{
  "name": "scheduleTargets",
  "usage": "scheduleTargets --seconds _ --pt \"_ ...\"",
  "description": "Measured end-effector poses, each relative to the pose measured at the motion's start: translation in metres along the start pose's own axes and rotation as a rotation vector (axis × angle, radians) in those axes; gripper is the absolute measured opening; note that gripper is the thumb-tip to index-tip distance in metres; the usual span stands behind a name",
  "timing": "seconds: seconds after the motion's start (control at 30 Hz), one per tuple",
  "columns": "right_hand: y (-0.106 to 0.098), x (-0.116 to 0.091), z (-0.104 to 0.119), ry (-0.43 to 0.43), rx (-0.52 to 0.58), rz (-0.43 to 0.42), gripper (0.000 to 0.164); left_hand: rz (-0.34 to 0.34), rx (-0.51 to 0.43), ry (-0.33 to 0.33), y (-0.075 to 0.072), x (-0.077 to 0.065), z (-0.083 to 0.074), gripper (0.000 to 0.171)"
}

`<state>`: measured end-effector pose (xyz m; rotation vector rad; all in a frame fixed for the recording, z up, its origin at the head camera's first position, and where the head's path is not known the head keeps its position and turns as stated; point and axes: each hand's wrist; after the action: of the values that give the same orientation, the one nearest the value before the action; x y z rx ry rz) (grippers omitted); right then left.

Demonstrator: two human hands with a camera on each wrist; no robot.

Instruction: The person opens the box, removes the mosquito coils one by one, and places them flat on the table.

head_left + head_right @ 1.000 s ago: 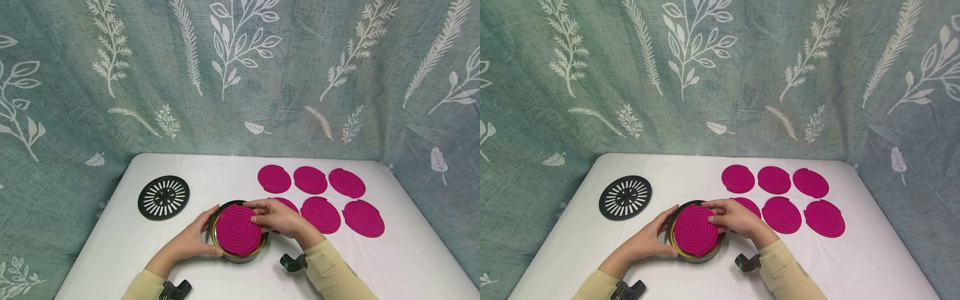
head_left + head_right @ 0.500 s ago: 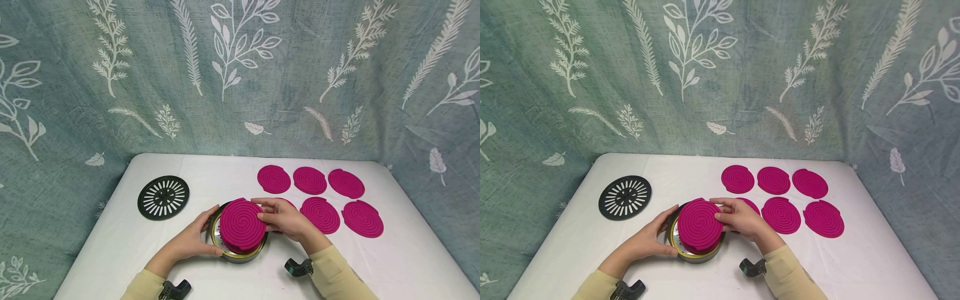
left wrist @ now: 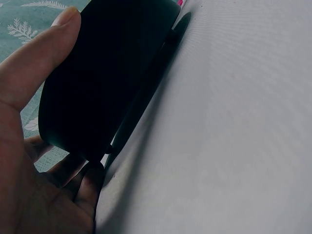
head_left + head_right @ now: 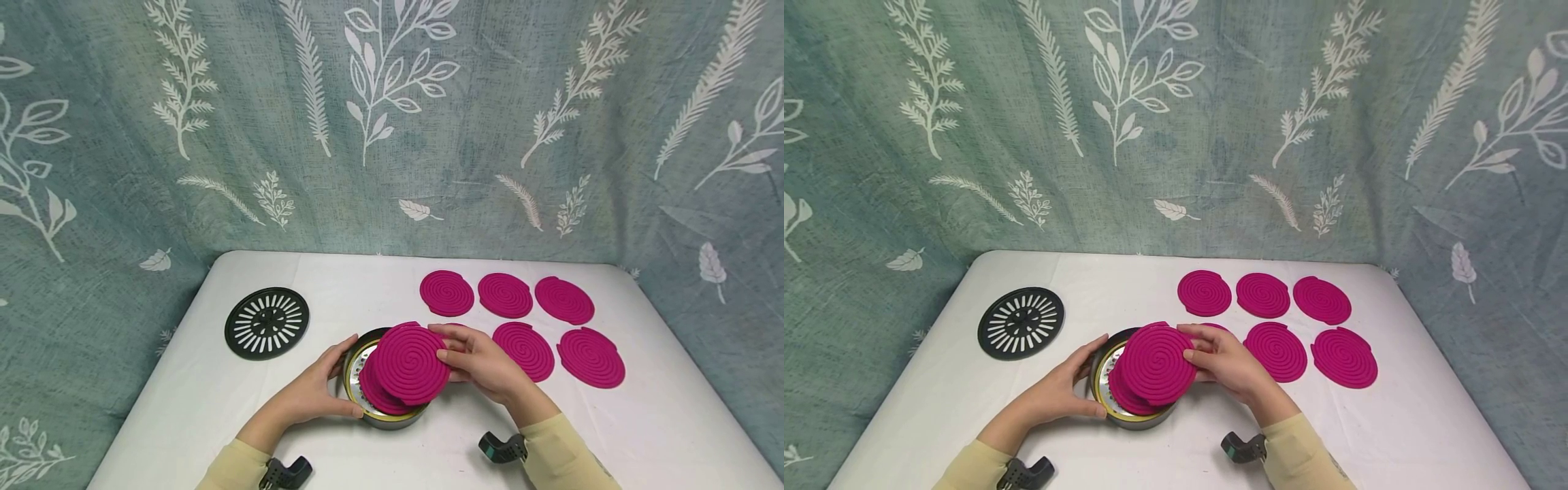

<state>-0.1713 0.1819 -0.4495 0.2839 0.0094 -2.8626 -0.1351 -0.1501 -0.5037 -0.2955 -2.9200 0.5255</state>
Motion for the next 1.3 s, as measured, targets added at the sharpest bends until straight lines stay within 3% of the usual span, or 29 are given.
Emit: scheduleTargets --seconds 1.3 --pt "-0.050 -0.042 -0.018 -0.022 0.017 -0.125 0.060 -0.005 0.014 -0.013 0.000 0.000 -0.001 0.123"
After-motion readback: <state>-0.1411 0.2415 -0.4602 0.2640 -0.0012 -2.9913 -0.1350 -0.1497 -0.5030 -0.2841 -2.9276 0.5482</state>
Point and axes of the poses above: each hand's wrist, its own x-axis towards the middle knuckle, its own y-axis out of the palm, z = x × y, and after that the axes turned 15 degrees about -z, right-handed
